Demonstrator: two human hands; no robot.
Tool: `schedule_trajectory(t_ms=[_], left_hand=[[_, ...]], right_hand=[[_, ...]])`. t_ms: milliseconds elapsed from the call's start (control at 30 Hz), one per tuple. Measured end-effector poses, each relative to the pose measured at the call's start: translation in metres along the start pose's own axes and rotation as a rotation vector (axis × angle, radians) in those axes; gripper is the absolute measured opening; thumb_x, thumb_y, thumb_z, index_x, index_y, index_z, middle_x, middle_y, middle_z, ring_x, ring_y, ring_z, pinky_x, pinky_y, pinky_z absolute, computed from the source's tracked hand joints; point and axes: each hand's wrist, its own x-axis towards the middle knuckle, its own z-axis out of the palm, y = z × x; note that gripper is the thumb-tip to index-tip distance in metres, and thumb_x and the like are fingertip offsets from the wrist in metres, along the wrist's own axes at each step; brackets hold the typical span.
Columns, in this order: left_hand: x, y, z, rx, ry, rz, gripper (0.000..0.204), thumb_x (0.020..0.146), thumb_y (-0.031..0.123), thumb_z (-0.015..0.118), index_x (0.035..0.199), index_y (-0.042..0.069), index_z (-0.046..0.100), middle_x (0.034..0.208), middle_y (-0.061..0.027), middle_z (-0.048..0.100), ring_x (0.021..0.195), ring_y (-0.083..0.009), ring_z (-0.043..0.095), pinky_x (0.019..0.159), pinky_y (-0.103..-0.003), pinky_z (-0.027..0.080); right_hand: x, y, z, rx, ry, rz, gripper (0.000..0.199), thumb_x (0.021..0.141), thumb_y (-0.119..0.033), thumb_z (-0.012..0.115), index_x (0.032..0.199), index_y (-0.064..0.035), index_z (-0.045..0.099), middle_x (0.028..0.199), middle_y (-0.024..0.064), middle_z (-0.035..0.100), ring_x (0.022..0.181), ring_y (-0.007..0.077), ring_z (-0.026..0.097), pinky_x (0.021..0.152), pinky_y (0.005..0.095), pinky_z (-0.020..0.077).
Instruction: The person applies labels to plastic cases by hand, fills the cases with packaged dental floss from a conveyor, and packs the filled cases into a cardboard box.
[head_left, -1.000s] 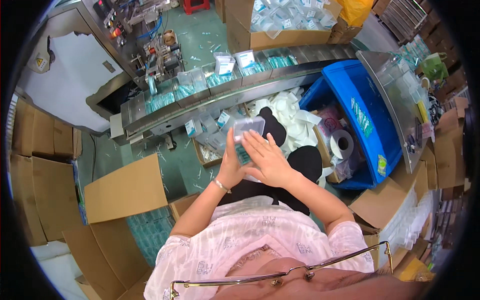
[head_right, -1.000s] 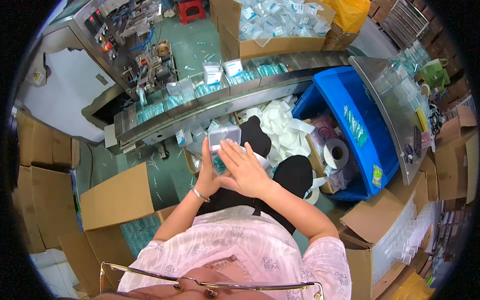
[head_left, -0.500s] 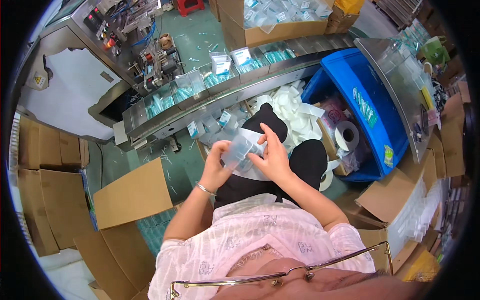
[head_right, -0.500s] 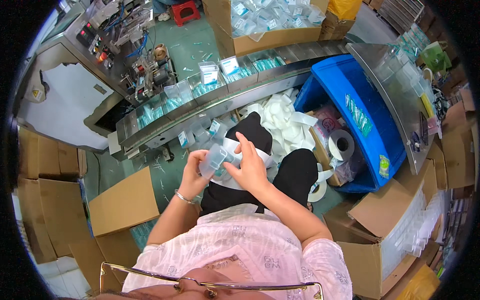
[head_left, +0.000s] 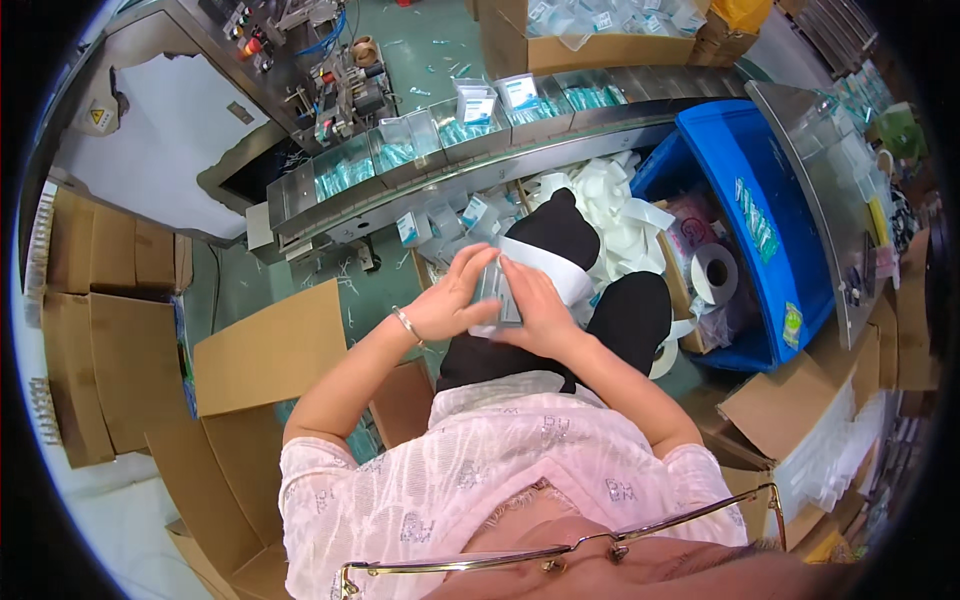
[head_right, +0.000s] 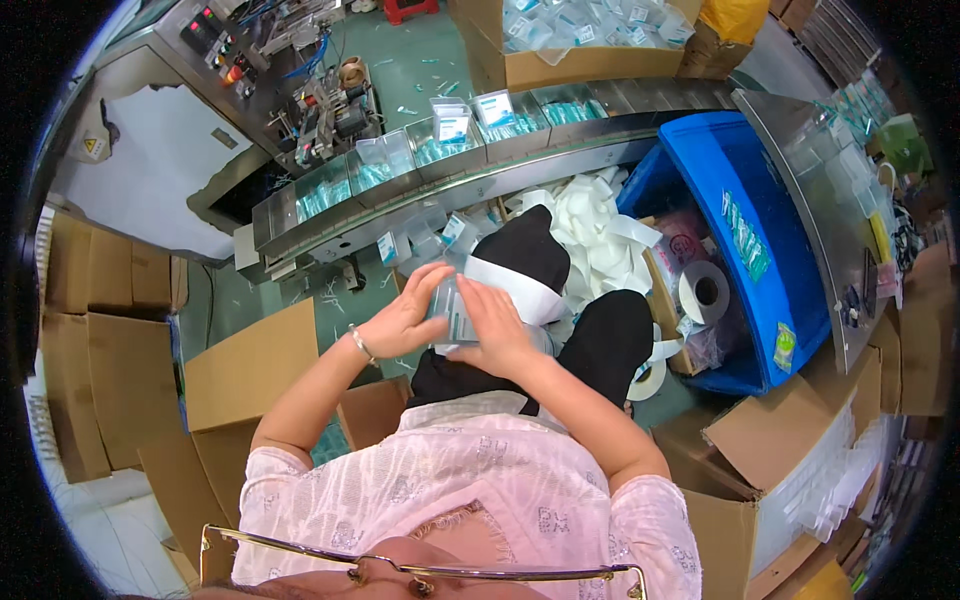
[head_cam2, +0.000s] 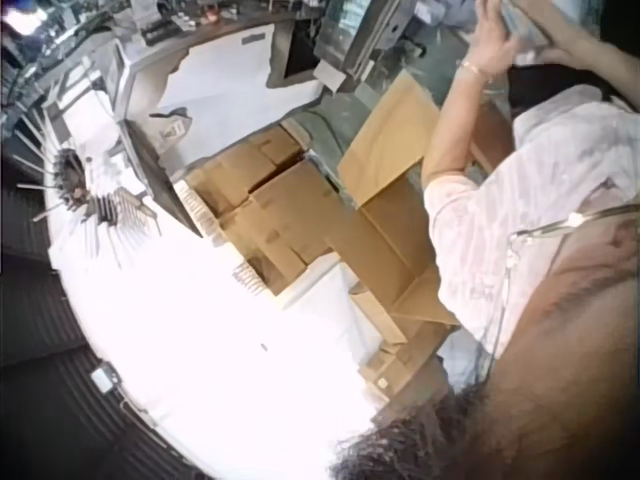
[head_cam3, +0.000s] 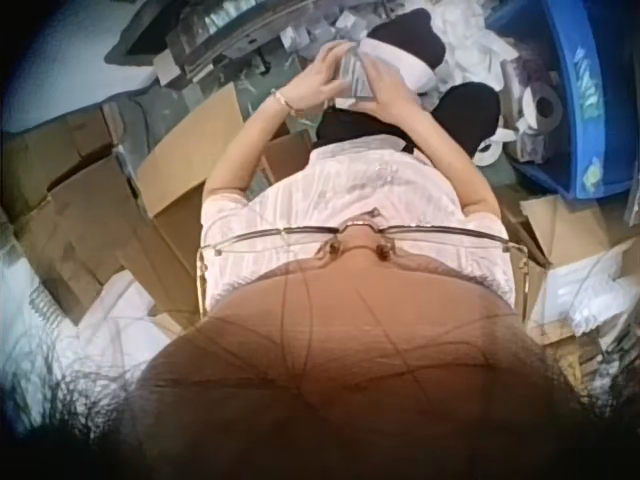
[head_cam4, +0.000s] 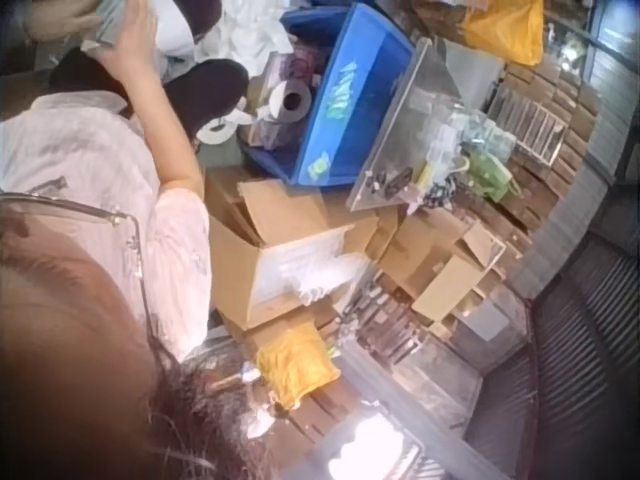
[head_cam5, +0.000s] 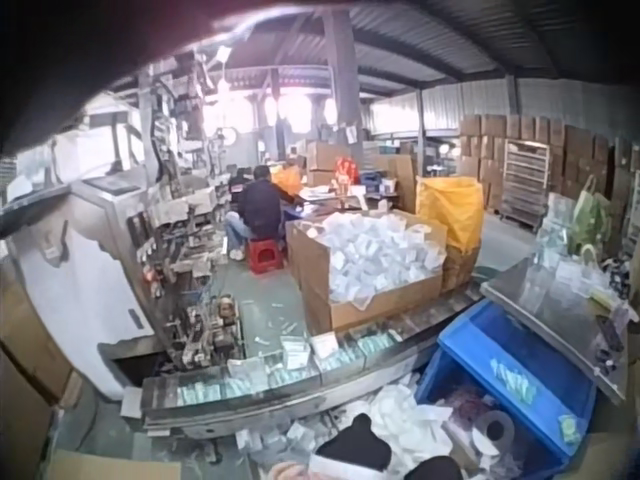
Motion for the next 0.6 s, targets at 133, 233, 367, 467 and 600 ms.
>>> schedule_trajectory(t_ms=[133,233,367,467,600], left_hand=[[0.007,0.003,0.008,-0.092,0.04,-0.299,0.06,0.081,0.025,0.056,0.131,0.014,0.024,0.13,-0.0219,0.028,0.118,-0.0366,0.036,0.095,-0.038,0.035],[0.004,-0.021,0.006,-0.152,0.022,-0.406,0.056,0.083,0.028,0.053,0.131,0.014,0.026,0.121,-0.0157,0.041,0.111,-0.029,0.042,0.09,-0.037,0.037],[-0.033,-0.036,-0.001,-0.779,0.127,-0.241,0.046,0.088,0.031,0.045,0.13,0.015,0.032,0.111,-0.0024,0.046,0.093,-0.0123,0.046,0.082,-0.027,0.038],[-0.096,-0.052,0.008,-1.07,0.485,-0.315,0.056,0.081,0.027,0.057,0.129,0.009,0.034,0.105,0.0017,0.049,0.087,-0.0065,0.045,0.074,-0.021,0.037],[-0.258,-0.056,-0.021,-0.684,1.775,-0.309,0.034,0.079,0.016,0.059,0.108,0.002,0.048,0.101,-0.0046,0.052,0.089,-0.0144,0.051,0.076,-0.029,0.043]], right_hand=[[0.009,-0.005,0.013,-0.261,0.045,0.019,0.093,0.052,-0.021,0.079,0.128,0.0013,0.031,0.116,0.0154,0.044,0.107,0.0298,0.043,0.09,0.0464,0.0313],[0.018,-0.016,0.013,-0.3,0.001,0.032,0.09,0.052,-0.02,0.078,0.127,0.0023,0.032,0.114,0.0157,0.044,0.105,0.0297,0.044,0.088,0.0448,0.0326],[0.024,-0.023,0.02,-0.233,-0.069,-0.083,0.087,0.054,-0.019,0.077,0.127,0.0013,0.034,0.115,0.0168,0.045,0.105,0.032,0.044,0.089,0.0405,0.0343],[0.016,0.001,0.016,-0.164,-0.125,-0.212,0.071,0.061,-0.01,0.069,0.124,0.0004,0.039,0.122,0.0176,0.043,0.116,0.0327,0.038,0.099,0.0397,0.0293],[0.002,0.043,-0.044,-0.097,0.267,0.088,0.051,0.076,0.001,0.055,0.125,-0.0025,0.04,0.118,0.013,0.049,0.109,0.0233,0.046,0.097,0.0354,0.0313]])
